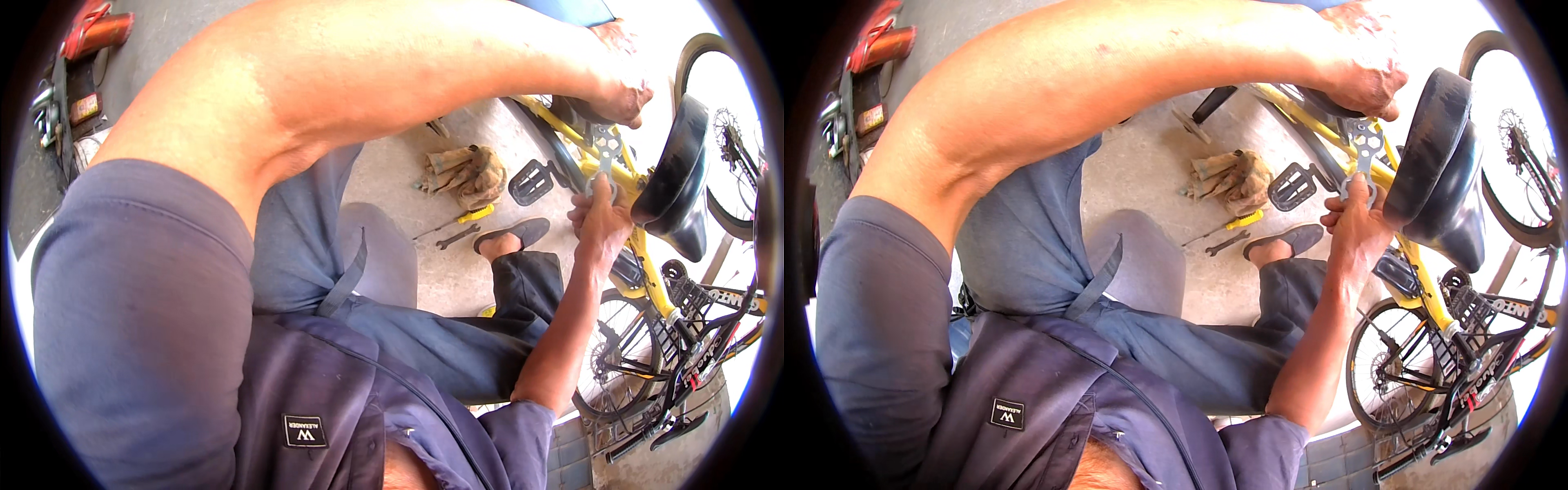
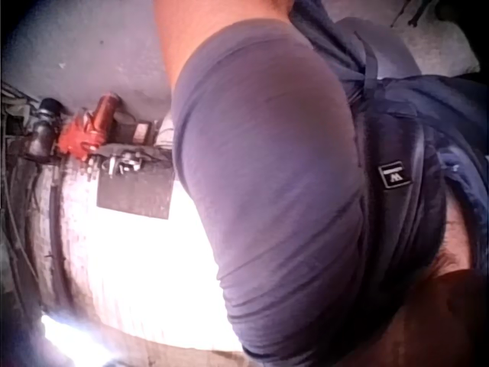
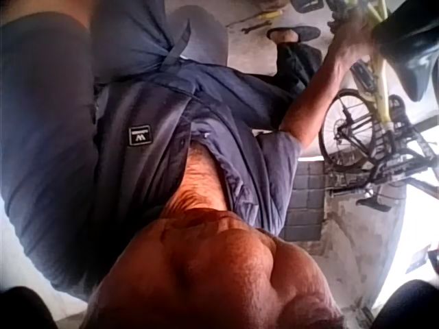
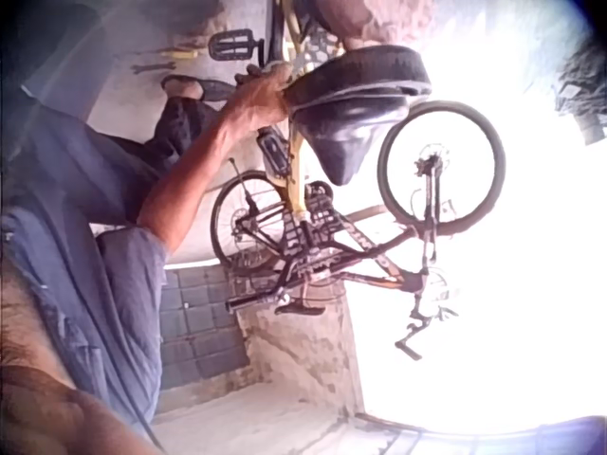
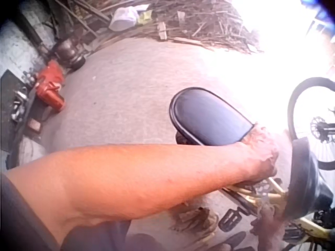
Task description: The person is sitting on the floor and adjusting the seat of a yellow bicycle. They use a wrench to tighten the seat post bolt and check the stability of the seat.
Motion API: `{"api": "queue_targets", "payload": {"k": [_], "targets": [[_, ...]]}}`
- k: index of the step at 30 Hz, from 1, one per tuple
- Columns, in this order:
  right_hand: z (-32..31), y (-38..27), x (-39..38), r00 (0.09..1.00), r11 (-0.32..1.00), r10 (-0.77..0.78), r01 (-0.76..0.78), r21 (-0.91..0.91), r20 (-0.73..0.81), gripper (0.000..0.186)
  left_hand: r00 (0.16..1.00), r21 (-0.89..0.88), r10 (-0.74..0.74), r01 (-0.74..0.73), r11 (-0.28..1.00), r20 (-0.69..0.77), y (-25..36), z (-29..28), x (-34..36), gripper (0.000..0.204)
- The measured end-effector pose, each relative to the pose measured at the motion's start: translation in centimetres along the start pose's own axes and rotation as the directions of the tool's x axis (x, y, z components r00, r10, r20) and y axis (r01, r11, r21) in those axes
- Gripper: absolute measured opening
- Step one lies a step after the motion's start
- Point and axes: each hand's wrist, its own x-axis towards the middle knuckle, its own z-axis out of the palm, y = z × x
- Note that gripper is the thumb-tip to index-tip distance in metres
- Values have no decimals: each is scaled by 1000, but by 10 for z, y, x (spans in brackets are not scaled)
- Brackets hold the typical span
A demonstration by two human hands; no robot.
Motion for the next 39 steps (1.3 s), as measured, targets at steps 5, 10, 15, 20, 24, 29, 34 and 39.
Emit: {"api": "queue_targets", "payload": {"k": [5,10,15,20,24,29,34,39], "targets": [[-1,10,6,997,993,-73,75,93,-15,29,999,-17,-17,17,1000,-35,0,3,2,38],[1,8,-1,977,980,-194,197,28,-89,26,997,-31,-42,40,999,-58,-2,8,-3,38],[11,-2,-16,939,949,-303,313,34,-163,25,994,-43,-58,55,998,-88,-4,8,0,38],[1,-1,-9,967,982,-147,168,89,-208,25,993,-67,-63,57,996,-97,-4,14,7,39],[-5,3,0,976,968,-106,146,205,-191,27,993,-67,-79,73,995,-90,-4,18,13,40],[-6,3,3,968,965,-80,135,224,-237,25,990,-89,-105,97,991,-98,-4,27,18,42],[-6,8,5,950,960,-83,158,233,-300,24,983,-123,-144,129,984,-117,-4,51,33,44],[4,-3,0,951,951,-126,196,238,-282,23,918,-216,-346,305,928,-193,-5,114,89,46]]}}
